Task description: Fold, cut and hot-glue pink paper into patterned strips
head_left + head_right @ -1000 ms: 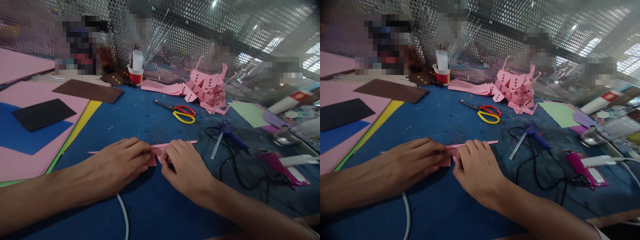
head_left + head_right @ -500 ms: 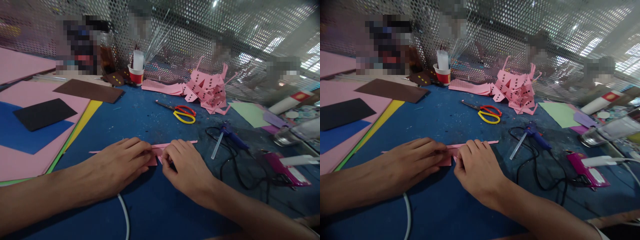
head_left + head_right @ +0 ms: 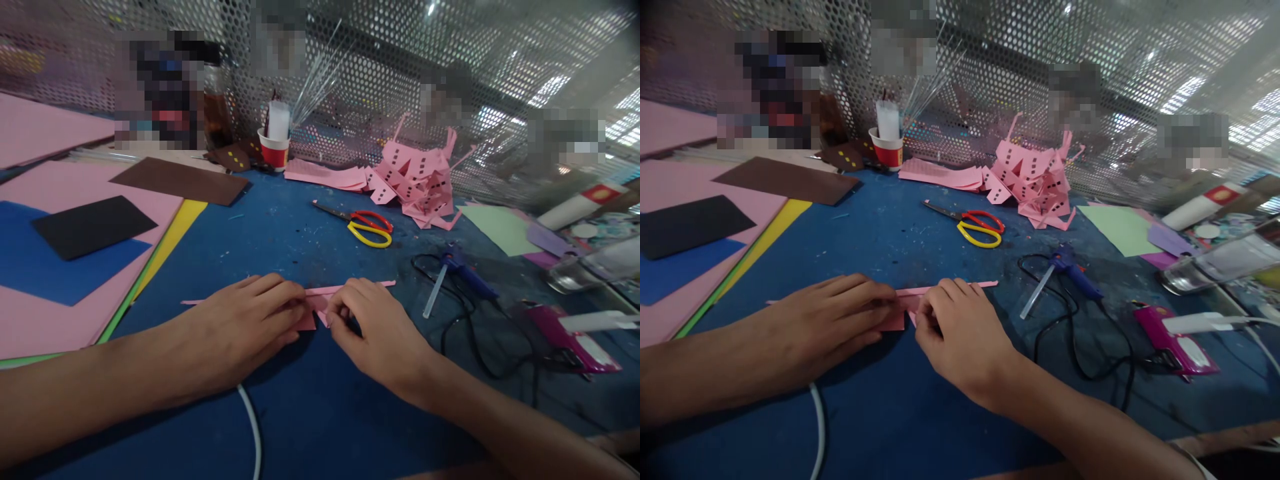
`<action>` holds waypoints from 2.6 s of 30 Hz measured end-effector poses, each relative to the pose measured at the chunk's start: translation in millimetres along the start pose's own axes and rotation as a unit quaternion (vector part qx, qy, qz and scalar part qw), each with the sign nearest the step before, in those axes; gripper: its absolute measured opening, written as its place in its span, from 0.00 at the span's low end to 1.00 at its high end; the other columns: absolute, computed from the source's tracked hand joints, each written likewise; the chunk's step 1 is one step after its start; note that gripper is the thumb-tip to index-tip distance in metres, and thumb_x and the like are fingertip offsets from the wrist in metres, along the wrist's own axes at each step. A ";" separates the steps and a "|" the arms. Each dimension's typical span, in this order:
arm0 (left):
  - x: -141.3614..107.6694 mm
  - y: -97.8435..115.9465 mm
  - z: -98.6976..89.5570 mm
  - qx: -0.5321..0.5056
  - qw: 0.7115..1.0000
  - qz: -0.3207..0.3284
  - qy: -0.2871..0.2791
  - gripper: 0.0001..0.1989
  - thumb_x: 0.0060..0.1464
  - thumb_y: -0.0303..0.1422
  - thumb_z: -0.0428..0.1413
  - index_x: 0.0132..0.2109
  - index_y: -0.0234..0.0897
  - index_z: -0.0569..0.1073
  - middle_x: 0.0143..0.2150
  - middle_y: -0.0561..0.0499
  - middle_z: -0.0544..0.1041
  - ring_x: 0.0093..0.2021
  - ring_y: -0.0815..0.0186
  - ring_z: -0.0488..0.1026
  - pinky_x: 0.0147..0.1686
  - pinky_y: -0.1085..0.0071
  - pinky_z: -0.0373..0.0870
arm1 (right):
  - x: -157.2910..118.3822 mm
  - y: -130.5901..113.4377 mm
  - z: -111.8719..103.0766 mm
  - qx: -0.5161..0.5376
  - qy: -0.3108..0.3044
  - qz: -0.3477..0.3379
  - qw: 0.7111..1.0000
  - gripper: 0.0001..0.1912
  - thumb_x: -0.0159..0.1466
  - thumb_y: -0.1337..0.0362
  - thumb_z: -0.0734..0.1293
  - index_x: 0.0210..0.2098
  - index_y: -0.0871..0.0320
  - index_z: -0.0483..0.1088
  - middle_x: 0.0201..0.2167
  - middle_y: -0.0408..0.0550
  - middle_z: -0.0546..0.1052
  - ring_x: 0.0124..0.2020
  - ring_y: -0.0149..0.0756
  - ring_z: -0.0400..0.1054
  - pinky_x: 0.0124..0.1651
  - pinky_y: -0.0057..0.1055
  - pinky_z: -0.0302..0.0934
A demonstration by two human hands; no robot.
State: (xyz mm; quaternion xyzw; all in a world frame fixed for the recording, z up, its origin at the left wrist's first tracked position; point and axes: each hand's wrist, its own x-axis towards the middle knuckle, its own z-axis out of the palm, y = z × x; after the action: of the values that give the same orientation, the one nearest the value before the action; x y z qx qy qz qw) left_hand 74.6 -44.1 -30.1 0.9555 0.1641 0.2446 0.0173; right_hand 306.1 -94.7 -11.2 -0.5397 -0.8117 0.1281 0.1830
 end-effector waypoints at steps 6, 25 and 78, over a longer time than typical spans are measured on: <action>-1.1 0.2 -0.5 0.029 0.996 -0.012 -0.080 0.12 0.67 0.33 0.51 0.52 0.38 0.75 0.48 0.44 0.76 0.46 0.58 0.72 0.47 0.60 0.73 | 1.6 1.5 -1.3 0.023 -0.010 0.024 0.999 0.10 0.71 0.65 0.62 0.32 0.57 0.68 0.33 0.44 0.74 0.36 0.35 0.65 0.41 0.34 0.56; 1.9 0.6 -0.2 -0.020 0.999 -0.022 -0.027 0.13 0.67 0.34 0.51 0.53 0.41 0.76 0.47 0.45 0.76 0.44 0.62 0.73 0.47 0.65 0.74 | 4.0 -1.6 3.3 0.000 0.002 0.015 1.000 0.07 0.63 0.71 0.67 0.29 0.56 0.68 0.30 0.41 0.73 0.34 0.34 0.64 0.39 0.32 0.54; 1.5 0.0 -0.5 -0.002 0.998 -0.016 -0.060 0.12 0.68 0.31 0.50 0.51 0.38 0.76 0.47 0.44 0.76 0.46 0.60 0.72 0.47 0.62 0.74 | -7.4 8.4 -3.0 -0.139 -0.010 -0.175 0.975 0.09 0.69 0.70 0.60 0.40 0.55 0.72 0.37 0.44 0.73 0.39 0.39 0.63 0.42 0.39 0.49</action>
State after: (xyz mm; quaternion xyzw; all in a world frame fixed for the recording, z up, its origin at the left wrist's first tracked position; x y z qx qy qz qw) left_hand 75.7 -43.6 -28.9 0.9657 0.1771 0.1872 0.0331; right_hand 317.0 -98.3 -13.1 -0.4077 -0.9053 -0.0149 0.1180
